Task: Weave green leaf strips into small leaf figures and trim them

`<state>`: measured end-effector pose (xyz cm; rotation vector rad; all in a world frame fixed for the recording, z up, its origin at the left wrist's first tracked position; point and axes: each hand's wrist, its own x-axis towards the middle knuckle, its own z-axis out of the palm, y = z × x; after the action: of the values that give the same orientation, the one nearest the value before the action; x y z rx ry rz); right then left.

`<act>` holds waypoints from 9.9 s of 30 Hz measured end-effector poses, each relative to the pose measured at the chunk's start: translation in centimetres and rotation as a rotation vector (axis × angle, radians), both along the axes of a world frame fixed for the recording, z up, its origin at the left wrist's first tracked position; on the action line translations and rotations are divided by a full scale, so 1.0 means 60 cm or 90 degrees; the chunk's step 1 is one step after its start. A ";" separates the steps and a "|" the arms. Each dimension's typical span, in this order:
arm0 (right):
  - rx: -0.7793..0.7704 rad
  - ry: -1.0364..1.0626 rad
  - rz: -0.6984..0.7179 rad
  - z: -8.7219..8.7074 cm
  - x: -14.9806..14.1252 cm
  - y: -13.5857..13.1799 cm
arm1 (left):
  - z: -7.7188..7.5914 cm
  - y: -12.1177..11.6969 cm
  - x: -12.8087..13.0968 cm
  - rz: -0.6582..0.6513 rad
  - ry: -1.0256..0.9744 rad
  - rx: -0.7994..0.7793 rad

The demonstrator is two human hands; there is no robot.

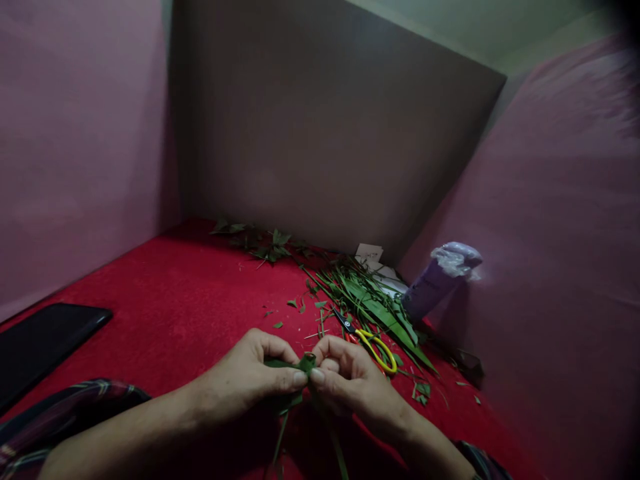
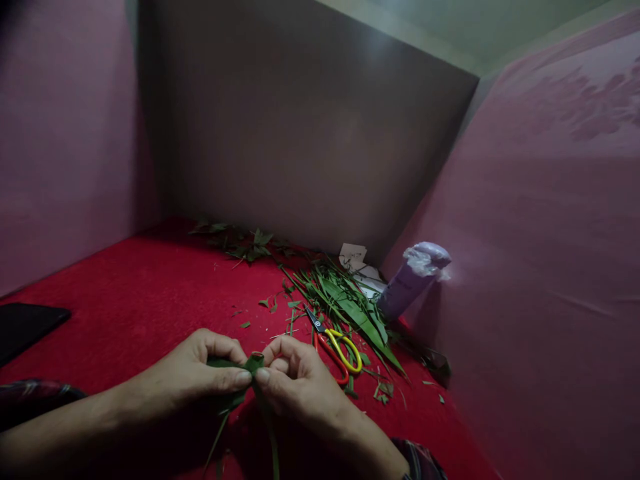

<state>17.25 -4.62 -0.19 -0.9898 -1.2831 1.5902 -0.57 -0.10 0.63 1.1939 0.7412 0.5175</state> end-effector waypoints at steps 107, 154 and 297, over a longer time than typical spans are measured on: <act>-0.001 -0.032 -0.034 0.001 -0.010 -0.002 | -0.012 0.009 0.001 0.039 -0.023 0.007; -0.018 -0.059 -0.082 -0.001 -0.016 -0.005 | -0.015 0.005 0.007 0.005 -0.001 0.079; 0.117 -0.178 -0.114 -0.008 -0.017 -0.013 | -0.014 0.010 0.006 0.039 -0.041 0.019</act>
<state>16.20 -5.40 -0.67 -1.2034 -1.4545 1.2054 -0.21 0.50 -0.19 1.1795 0.7188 0.6161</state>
